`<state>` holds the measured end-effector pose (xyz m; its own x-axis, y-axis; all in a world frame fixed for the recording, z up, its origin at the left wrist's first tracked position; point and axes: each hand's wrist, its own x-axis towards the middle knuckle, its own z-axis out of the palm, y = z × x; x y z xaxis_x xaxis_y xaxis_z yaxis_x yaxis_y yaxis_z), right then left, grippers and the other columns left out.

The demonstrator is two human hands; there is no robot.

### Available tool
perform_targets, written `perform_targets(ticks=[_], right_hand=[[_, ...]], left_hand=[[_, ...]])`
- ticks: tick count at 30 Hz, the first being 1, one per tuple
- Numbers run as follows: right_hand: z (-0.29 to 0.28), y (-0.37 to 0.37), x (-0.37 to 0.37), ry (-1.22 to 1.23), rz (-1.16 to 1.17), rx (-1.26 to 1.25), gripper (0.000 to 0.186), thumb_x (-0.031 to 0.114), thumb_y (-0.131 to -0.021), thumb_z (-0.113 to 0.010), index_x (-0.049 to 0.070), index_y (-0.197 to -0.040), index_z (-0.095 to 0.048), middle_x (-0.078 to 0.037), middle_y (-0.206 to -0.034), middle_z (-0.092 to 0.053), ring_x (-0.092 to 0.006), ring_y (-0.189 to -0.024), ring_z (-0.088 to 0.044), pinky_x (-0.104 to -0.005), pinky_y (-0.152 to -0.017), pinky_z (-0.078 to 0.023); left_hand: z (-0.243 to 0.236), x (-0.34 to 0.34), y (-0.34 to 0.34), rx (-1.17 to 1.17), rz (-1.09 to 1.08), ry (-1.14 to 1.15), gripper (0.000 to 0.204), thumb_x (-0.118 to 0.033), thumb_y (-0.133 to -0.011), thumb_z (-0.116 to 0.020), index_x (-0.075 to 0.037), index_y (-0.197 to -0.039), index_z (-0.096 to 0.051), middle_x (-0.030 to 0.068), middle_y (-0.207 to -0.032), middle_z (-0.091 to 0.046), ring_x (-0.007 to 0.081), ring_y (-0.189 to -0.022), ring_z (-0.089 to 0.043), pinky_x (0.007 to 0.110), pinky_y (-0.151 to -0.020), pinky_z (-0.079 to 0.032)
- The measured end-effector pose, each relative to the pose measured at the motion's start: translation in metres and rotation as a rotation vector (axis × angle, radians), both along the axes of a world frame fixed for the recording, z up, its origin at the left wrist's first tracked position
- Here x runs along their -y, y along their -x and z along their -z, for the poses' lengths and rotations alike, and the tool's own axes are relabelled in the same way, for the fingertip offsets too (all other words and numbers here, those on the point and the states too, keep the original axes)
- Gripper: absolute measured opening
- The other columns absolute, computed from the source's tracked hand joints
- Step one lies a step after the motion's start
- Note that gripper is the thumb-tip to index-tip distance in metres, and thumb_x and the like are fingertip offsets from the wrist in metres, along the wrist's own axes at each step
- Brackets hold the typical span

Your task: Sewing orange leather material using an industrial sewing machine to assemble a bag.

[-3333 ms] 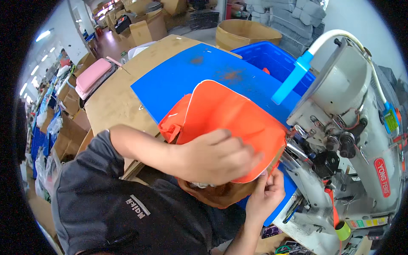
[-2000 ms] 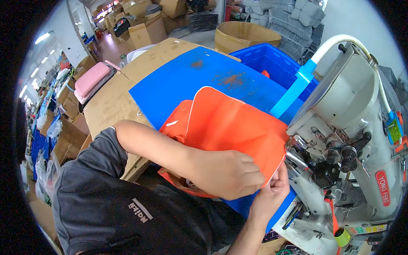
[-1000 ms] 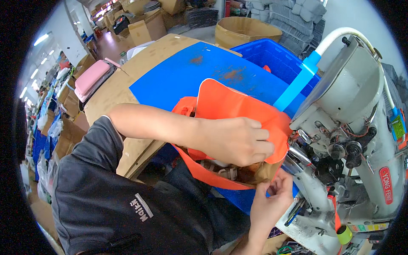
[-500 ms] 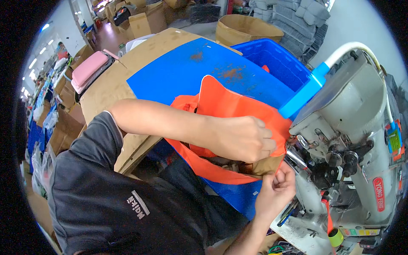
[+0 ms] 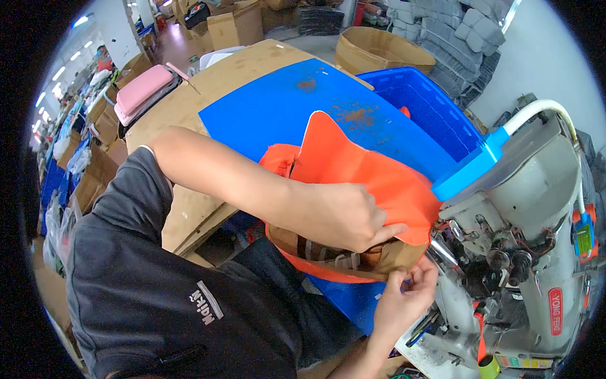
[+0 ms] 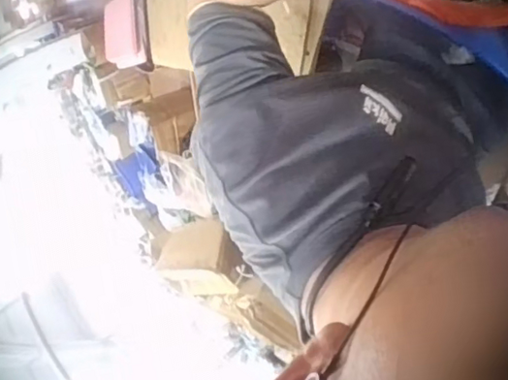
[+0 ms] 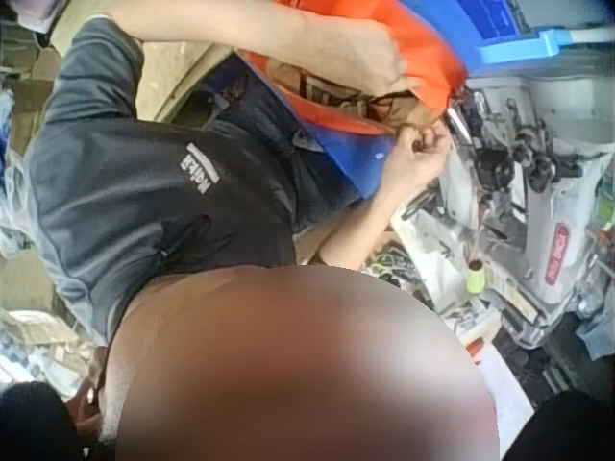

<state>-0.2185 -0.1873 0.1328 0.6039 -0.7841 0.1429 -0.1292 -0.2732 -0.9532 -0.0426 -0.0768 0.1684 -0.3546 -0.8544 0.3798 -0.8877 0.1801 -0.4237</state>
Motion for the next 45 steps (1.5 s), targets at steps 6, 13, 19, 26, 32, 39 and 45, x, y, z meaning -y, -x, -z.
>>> perform_targets(ticks=[6, 13, 19, 26, 32, 39, 45], right_hand=[[0.003, 0.0, 0.006, 0.059, 0.006, -0.001, 0.02, -0.009, -0.089, -0.049, -0.005, -0.107, -0.055, -0.011, -0.096, -0.068, -0.0106, -0.085, -0.064, -0.022, -0.073, -0.049], [0.007, -0.006, 0.007, -0.033, -0.007, 0.149, 0.017, 0.0, -0.091, -0.059, -0.005, -0.107, -0.056, -0.007, -0.087, -0.068, -0.008, -0.077, -0.063, -0.02, -0.069, -0.048], [0.014, -0.008, 0.01, -0.085, -0.033, 0.289, 0.018, 0.001, -0.088, -0.062, -0.005, -0.104, -0.057, -0.008, -0.091, -0.067, -0.0083, -0.079, -0.062, -0.0215, -0.071, -0.048], [0.006, 0.0, -0.004, -0.002, 0.007, 0.117, 0.018, -0.003, -0.083, -0.06, -0.003, -0.101, -0.057, -0.005, -0.092, -0.063, -0.0077, -0.08, -0.058, -0.022, -0.072, -0.046], [0.012, -0.006, 0.01, -0.084, -0.146, 0.295, 0.016, 0.002, -0.087, -0.059, -0.003, -0.102, -0.057, -0.006, -0.095, -0.064, -0.0083, -0.083, -0.06, -0.0218, -0.075, -0.047], [0.012, 0.0, 0.007, -0.174, -0.086, 0.277, 0.02, 0.0, -0.096, -0.049, -0.006, -0.115, -0.052, -0.016, -0.107, -0.067, -0.0128, -0.089, -0.065, -0.0244, -0.08, -0.05], [0.008, 0.006, -0.014, -0.12, -0.072, 0.151, 0.029, -0.006, -0.093, -0.05, -0.005, -0.122, -0.049, -0.015, -0.111, -0.065, -0.0154, -0.101, -0.062, -0.0263, -0.085, -0.049]], left_hand=[[-0.003, 0.004, 0.024, -0.134, -0.007, -0.115, 0.048, -0.017, -0.079, -0.057, 0.011, -0.118, -0.061, 0.0059, -0.06, -0.06, 0.0189, -0.051, -0.061, 0.033, -0.041, -0.045], [-0.004, 0.021, 0.047, -0.384, 0.009, -0.273, 0.039, -0.012, -0.072, -0.062, 0.014, -0.101, -0.062, 0.0128, -0.066, -0.064, 0.0245, -0.056, -0.065, 0.039, -0.041, -0.047], [-0.015, 0.033, 0.054, -0.629, -0.086, -0.303, 0.028, -0.008, -0.071, -0.062, 0.012, -0.091, -0.06, 0.0176, -0.068, -0.064, 0.031, -0.062, -0.067, 0.042, -0.048, -0.05], [-0.011, 0.033, 0.053, -0.861, 0.047, -0.278, 0.014, -0.007, -0.07, -0.061, 0.001, -0.082, -0.064, 0.0182, -0.079, -0.065, 0.0336, -0.068, -0.067, 0.044, -0.057, -0.053], [-0.01, 0.033, 0.054, -0.974, -0.006, -0.336, 0.015, -0.008, -0.07, -0.063, 0.001, -0.082, -0.063, 0.0196, -0.081, -0.065, 0.0347, -0.074, -0.065, 0.044, -0.061, -0.052], [-0.008, -0.059, 0.062, -0.457, 0.082, -0.098, 0.037, -0.02, -0.074, -0.064, -0.005, -0.107, -0.063, 0.004, -0.097, -0.056, 0.0201, -0.085, -0.057, 0.03, -0.065, -0.045], [-0.02, -0.076, 0.054, -0.366, 0.03, -0.071, 0.036, -0.02, -0.075, -0.059, 0.0, -0.103, -0.062, 0.0009, -0.086, -0.053, 0.014, -0.074, -0.054, 0.025, -0.06, -0.042]])
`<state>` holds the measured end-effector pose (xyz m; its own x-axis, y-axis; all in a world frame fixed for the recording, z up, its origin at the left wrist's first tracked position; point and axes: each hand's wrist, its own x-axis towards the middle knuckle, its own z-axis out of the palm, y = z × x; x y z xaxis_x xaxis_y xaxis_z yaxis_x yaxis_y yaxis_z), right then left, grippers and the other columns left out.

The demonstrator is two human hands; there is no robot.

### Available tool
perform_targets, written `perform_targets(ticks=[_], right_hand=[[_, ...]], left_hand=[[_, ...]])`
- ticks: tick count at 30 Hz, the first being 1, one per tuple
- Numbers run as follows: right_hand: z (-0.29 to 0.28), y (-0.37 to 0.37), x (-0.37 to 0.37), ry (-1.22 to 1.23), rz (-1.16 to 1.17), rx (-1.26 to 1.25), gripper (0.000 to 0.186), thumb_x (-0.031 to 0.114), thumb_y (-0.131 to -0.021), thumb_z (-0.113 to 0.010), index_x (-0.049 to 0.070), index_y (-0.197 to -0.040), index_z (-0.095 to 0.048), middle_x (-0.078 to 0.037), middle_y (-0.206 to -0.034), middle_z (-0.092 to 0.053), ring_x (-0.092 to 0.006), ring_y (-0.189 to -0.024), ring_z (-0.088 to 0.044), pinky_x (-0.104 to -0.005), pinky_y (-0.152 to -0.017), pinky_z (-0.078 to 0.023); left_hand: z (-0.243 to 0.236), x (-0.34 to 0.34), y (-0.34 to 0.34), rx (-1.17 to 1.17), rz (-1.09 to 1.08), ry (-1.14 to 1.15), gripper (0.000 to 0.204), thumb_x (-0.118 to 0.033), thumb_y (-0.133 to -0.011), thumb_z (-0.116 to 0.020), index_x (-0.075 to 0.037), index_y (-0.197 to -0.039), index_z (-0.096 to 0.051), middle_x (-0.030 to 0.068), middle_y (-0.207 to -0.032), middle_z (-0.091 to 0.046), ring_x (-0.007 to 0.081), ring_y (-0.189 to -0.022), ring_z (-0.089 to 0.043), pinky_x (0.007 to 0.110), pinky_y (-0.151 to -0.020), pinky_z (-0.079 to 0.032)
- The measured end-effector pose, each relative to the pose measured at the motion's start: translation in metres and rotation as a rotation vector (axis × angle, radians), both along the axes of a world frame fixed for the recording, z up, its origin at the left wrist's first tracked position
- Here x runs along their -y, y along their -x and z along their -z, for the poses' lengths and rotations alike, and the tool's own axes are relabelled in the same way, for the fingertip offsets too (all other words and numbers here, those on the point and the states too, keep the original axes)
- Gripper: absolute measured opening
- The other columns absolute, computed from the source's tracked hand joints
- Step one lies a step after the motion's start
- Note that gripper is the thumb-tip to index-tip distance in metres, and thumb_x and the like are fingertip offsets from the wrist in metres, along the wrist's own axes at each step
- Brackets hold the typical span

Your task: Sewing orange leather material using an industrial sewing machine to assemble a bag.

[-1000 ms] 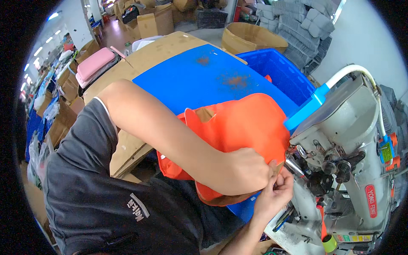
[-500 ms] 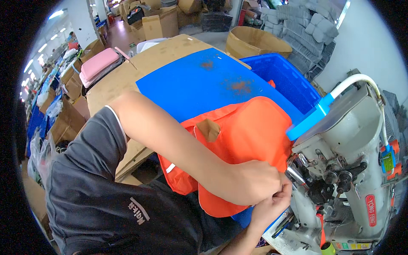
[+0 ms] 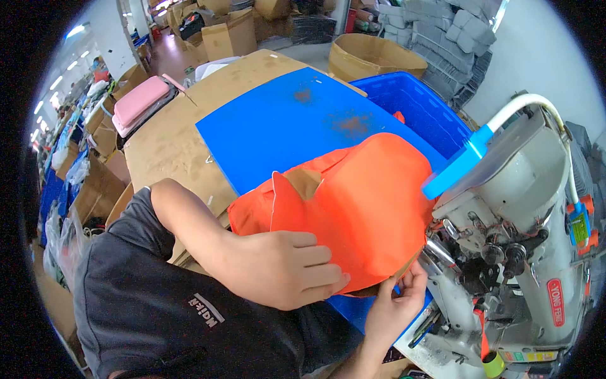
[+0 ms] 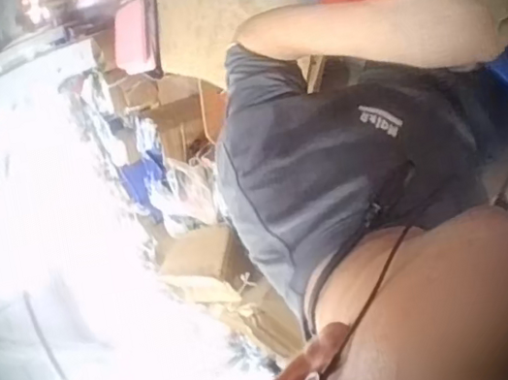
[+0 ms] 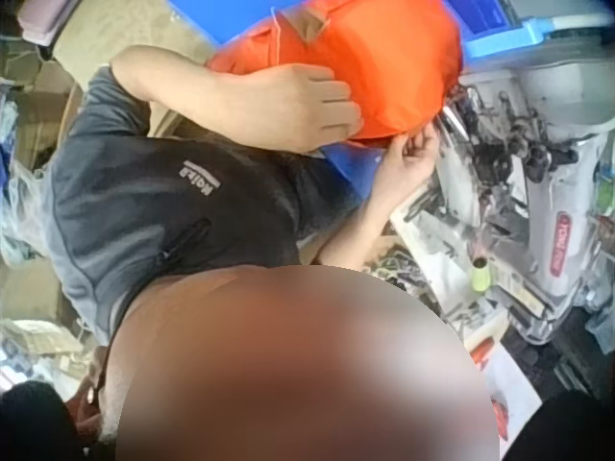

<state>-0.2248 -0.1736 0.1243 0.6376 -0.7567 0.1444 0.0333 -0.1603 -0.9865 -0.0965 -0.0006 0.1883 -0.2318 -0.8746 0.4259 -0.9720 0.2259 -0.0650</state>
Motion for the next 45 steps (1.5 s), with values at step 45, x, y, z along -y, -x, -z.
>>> perform_targets(ticks=[45], right_hand=[[0.016, 0.019, -0.014, -0.07, 0.046, 0.152, 0.024, 0.009, -0.099, -0.051, -0.006, -0.115, -0.06, -0.008, -0.094, -0.069, -0.009, -0.075, -0.063, -0.0214, -0.067, -0.05]], left_hand=[[0.004, 0.048, 0.037, -0.253, -0.046, -0.254, 0.044, -0.012, -0.08, -0.058, 0.013, -0.116, -0.054, 0.0088, -0.07, -0.061, 0.0211, -0.057, -0.063, 0.033, -0.043, -0.046]])
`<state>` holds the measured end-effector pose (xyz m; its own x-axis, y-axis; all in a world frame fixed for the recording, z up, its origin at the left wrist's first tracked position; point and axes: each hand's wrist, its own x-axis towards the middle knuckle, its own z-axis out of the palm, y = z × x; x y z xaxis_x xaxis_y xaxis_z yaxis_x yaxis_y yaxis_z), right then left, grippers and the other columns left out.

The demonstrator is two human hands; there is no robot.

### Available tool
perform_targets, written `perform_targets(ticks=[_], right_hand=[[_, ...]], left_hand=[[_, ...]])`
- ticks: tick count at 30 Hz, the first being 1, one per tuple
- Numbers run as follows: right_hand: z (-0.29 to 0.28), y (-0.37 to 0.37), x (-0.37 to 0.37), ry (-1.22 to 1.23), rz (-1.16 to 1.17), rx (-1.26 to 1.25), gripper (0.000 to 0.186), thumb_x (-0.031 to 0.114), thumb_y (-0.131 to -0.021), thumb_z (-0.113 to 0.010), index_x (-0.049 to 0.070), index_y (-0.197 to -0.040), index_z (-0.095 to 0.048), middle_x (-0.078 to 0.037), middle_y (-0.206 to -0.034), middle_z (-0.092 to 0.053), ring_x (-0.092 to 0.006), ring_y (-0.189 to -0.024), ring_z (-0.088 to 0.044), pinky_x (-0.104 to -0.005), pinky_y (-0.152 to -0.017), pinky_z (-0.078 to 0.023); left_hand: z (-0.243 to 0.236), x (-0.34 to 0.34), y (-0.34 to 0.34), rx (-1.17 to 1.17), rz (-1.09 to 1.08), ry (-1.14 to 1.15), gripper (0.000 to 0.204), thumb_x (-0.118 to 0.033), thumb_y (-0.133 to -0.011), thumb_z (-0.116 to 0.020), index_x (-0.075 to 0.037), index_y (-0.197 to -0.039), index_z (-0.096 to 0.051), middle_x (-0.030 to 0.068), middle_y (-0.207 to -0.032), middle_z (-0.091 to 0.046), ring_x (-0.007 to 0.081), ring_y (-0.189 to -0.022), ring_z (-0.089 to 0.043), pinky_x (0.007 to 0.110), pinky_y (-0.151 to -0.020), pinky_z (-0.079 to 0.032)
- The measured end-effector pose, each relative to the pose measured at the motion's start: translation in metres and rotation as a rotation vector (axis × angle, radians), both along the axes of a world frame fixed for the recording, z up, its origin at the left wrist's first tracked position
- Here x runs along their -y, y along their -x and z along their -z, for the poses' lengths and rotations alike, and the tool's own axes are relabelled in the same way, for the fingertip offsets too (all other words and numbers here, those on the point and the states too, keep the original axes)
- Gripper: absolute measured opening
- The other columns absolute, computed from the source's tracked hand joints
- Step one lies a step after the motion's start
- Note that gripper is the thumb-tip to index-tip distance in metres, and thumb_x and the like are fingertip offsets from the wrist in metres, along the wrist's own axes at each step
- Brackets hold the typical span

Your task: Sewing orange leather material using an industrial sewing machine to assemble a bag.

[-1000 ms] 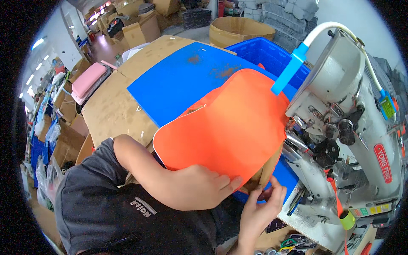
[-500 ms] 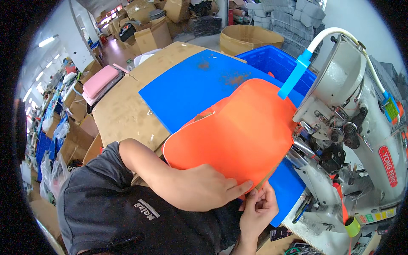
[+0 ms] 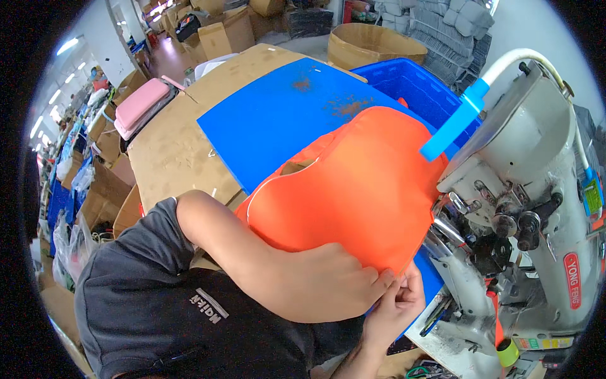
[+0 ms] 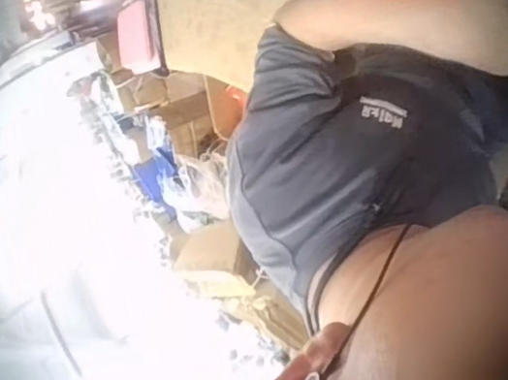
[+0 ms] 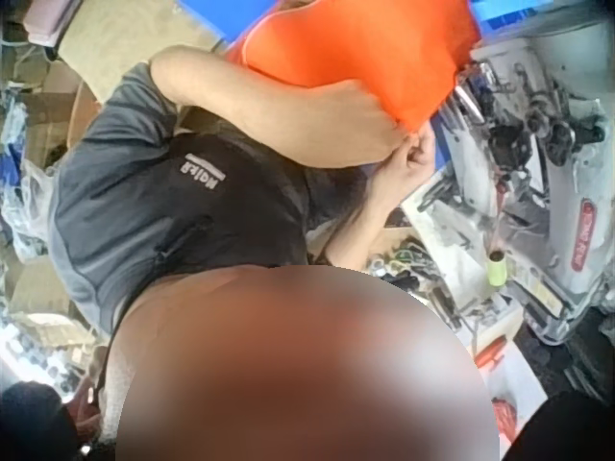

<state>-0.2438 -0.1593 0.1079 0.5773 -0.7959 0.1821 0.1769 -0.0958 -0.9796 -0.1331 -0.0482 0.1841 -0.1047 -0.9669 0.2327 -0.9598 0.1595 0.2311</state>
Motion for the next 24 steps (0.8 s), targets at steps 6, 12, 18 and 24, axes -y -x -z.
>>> perform_targets(ticks=[6, 12, 18, 24], right_hand=[[0.001, -0.013, 0.022, -0.085, -0.031, 0.038, 0.022, 0.01, -0.096, -0.055, -0.005, -0.112, -0.061, -0.007, -0.097, -0.069, -0.0098, -0.081, -0.063, -0.0226, -0.074, -0.05], [-0.005, -0.023, 0.047, -0.103, -0.15, 0.056, 0.019, 0.007, -0.096, -0.057, -0.005, -0.109, -0.061, -0.007, -0.098, -0.068, -0.0088, -0.083, -0.062, -0.0219, -0.075, -0.049], [-0.017, -0.017, 0.048, 0.101, 0.014, -0.129, 0.017, 0.007, -0.094, -0.057, -0.005, -0.106, -0.061, -0.006, -0.092, -0.066, -0.008, -0.08, -0.06, -0.0209, -0.074, -0.048], [-0.056, -0.011, -0.015, 1.214, -0.051, -0.287, 0.03, 0.014, -0.077, -0.07, 0.003, -0.104, -0.061, -0.011, -0.09, -0.06, -0.0327, -0.088, -0.059, -0.0513, -0.092, -0.048]], left_hand=[[0.006, 0.026, -0.009, 0.072, -0.011, 0.034, 0.021, -0.01, -0.075, -0.06, 0.006, -0.087, -0.06, 0.0105, -0.068, -0.064, 0.0225, -0.062, -0.064, 0.034, -0.048, -0.046], [0.004, 0.047, -0.025, -0.022, -0.028, 0.315, 0.006, -0.012, -0.064, -0.068, -0.006, -0.065, -0.066, 0.0121, -0.065, -0.064, 0.0239, -0.062, -0.065, 0.036, -0.048, -0.045], [0.0, 0.021, -0.034, 0.021, 0.001, 0.269, 0.012, -0.013, -0.072, -0.063, -0.005, -0.081, -0.062, 0.0095, -0.076, -0.06, 0.0219, -0.072, -0.064, 0.032, -0.053, -0.048], [-0.034, -0.017, -0.048, 0.231, -0.471, 0.324, 0.016, -0.019, -0.067, -0.062, -0.007, -0.078, -0.059, 0.0045, -0.087, -0.055, 0.0179, -0.081, -0.056, 0.029, -0.067, -0.046]])
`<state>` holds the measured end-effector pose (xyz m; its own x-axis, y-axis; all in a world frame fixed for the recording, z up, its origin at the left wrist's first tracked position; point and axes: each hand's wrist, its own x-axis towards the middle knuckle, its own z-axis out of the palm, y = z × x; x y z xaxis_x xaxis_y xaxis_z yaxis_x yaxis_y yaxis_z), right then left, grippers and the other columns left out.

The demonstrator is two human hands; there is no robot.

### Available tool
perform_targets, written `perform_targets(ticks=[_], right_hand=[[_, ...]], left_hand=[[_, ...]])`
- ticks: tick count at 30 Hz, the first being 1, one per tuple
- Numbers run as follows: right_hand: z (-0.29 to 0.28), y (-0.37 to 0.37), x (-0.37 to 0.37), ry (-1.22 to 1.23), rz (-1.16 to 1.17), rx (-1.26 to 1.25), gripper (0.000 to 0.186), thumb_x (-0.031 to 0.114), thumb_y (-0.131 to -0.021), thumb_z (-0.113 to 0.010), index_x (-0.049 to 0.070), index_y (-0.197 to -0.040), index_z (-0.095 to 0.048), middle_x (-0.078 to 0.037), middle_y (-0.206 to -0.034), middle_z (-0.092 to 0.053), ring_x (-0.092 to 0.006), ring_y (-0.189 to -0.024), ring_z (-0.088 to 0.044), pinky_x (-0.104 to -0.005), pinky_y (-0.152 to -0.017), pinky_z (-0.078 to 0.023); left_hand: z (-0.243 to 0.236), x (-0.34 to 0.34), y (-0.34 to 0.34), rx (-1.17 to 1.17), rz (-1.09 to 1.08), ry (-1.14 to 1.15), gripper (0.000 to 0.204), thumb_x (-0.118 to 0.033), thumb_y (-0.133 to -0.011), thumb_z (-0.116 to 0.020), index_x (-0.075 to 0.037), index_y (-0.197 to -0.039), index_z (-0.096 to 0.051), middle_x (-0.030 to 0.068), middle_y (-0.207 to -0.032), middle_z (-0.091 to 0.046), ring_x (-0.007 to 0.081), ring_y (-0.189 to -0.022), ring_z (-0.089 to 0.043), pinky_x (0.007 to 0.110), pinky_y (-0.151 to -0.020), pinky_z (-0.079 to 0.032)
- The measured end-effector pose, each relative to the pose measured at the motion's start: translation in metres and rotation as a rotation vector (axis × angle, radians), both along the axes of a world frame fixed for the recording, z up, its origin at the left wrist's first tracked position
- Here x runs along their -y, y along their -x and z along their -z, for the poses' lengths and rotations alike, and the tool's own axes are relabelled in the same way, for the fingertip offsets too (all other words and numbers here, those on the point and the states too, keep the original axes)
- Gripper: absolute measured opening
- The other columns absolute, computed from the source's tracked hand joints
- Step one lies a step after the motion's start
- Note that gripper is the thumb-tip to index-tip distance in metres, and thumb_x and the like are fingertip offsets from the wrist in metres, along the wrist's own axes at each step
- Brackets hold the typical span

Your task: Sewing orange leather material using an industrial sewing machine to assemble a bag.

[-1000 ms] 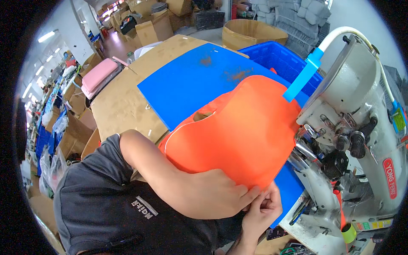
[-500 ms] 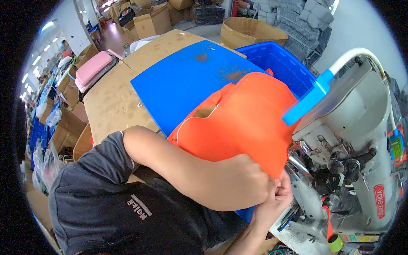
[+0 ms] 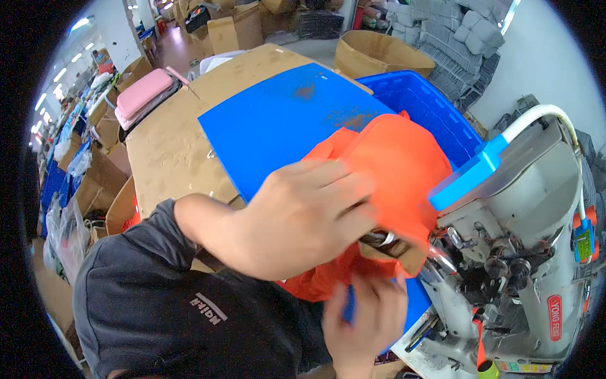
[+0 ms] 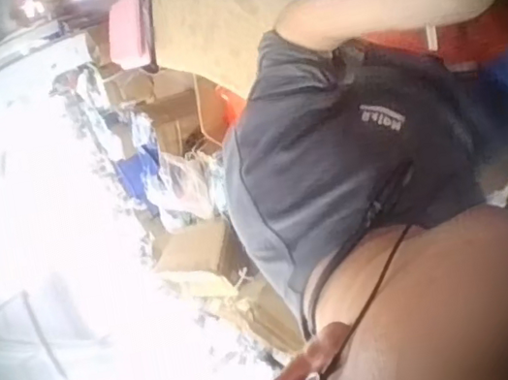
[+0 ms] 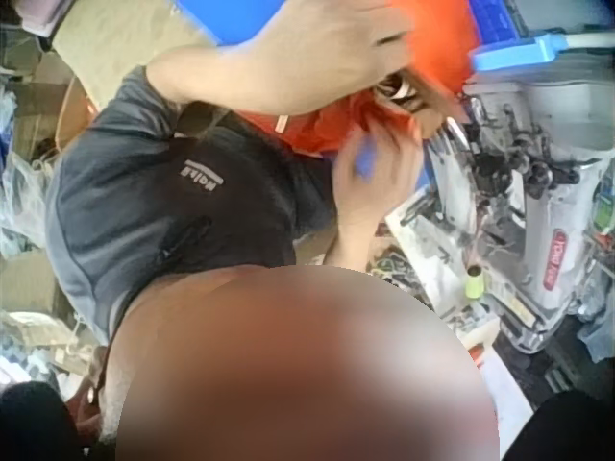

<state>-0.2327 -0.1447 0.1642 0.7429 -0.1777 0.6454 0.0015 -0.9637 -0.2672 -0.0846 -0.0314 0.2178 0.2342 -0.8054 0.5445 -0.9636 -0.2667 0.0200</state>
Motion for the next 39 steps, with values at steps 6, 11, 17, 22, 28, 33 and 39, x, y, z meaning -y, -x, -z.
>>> perform_targets(ticks=[6, 11, 17, 22, 28, 33, 39], right_hand=[[-0.009, -0.046, 0.004, -0.18, -0.097, -0.248, 0.028, 0.01, -0.075, -0.072, 0.0, -0.099, -0.064, -0.014, -0.09, -0.066, -0.0417, -0.086, -0.061, -0.0484, -0.085, -0.046], [0.0, 0.011, -0.024, -0.02, -0.239, 0.063, 0.013, 0.01, -0.076, -0.073, 0.003, -0.08, -0.063, -0.01, -0.072, -0.061, -0.0305, -0.07, -0.061, -0.0467, -0.083, -0.049], [0.038, 0.061, -0.031, -0.333, 0.005, 0.096, 0.015, 0.008, -0.083, -0.067, 0.001, -0.075, -0.056, -0.012, -0.076, -0.059, -0.0284, -0.073, -0.058, -0.0445, -0.089, -0.047], [0.022, 0.035, -0.006, -0.718, 0.361, 0.177, 0.016, 0.004, -0.088, -0.06, -0.001, -0.103, -0.056, -0.01, -0.1, -0.059, -0.0202, -0.087, -0.057, -0.0343, -0.087, -0.047], [0.028, 0.031, 0.03, -1.247, 0.129, 0.128, 0.035, 0.002, -0.09, -0.062, -0.003, -0.122, -0.049, -0.008, -0.111, -0.059, -0.0104, -0.093, -0.057, -0.0246, -0.084, -0.047], [0.03, 0.028, 0.008, -1.308, 0.04, 0.142, 0.023, -0.003, -0.092, -0.057, -0.004, -0.115, -0.057, 0.0, -0.084, -0.064, -0.0031, -0.075, -0.056, -0.0171, -0.069, -0.042], [0.03, 0.03, 0.001, -1.337, 0.021, 0.143, 0.027, 0.005, -0.095, -0.058, -0.004, -0.12, -0.054, -0.001, -0.089, -0.065, -0.0035, -0.077, -0.055, -0.017, -0.071, -0.041]], left_hand=[[0.0, 0.061, -0.012, 0.356, 0.2, 0.548, 0.018, -0.022, -0.067, -0.06, -0.008, -0.077, -0.055, 0.0035, -0.08, -0.048, 0.0153, -0.069, -0.053, 0.027, -0.057, -0.043], [-0.008, 0.031, -0.024, 0.288, 0.546, 0.093, 0.016, -0.02, -0.076, -0.06, -0.007, -0.081, -0.054, 0.004, -0.075, -0.05, 0.0162, -0.058, -0.058, 0.031, -0.046, -0.045], [0.029, 0.015, -0.02, 0.124, 0.723, -0.327, 0.015, -0.017, -0.078, -0.059, -0.003, -0.077, -0.054, 0.0063, -0.076, -0.054, 0.0212, -0.06, -0.063, 0.036, -0.047, -0.05], [0.017, 0.005, 0.01, 0.263, 0.383, -0.123, 0.013, -0.02, -0.075, -0.059, -0.007, -0.078, -0.057, 0.004, -0.082, -0.051, 0.0149, -0.069, -0.052, 0.028, -0.059, -0.04], [0.03, 0.026, 0.028, 0.29, 0.339, 0.116, 0.015, -0.021, -0.075, -0.059, -0.008, -0.083, -0.059, 0.0012, -0.08, -0.047, 0.0129, -0.069, -0.049, 0.026, -0.061, -0.036], [0.035, 0.013, -0.018, 0.015, 0.658, -0.26, 0.034, -0.017, -0.083, -0.059, -0.011, -0.116, -0.06, 0.0027, -0.082, -0.053, 0.0195, -0.066, -0.062, 0.036, -0.05, -0.048], [0.026, 0.018, -0.025, -0.057, 0.739, -0.352, 0.036, -0.017, -0.084, -0.057, -0.011, -0.119, -0.06, 0.0032, -0.084, -0.055, 0.0212, -0.065, -0.061, 0.037, -0.05, -0.047]])
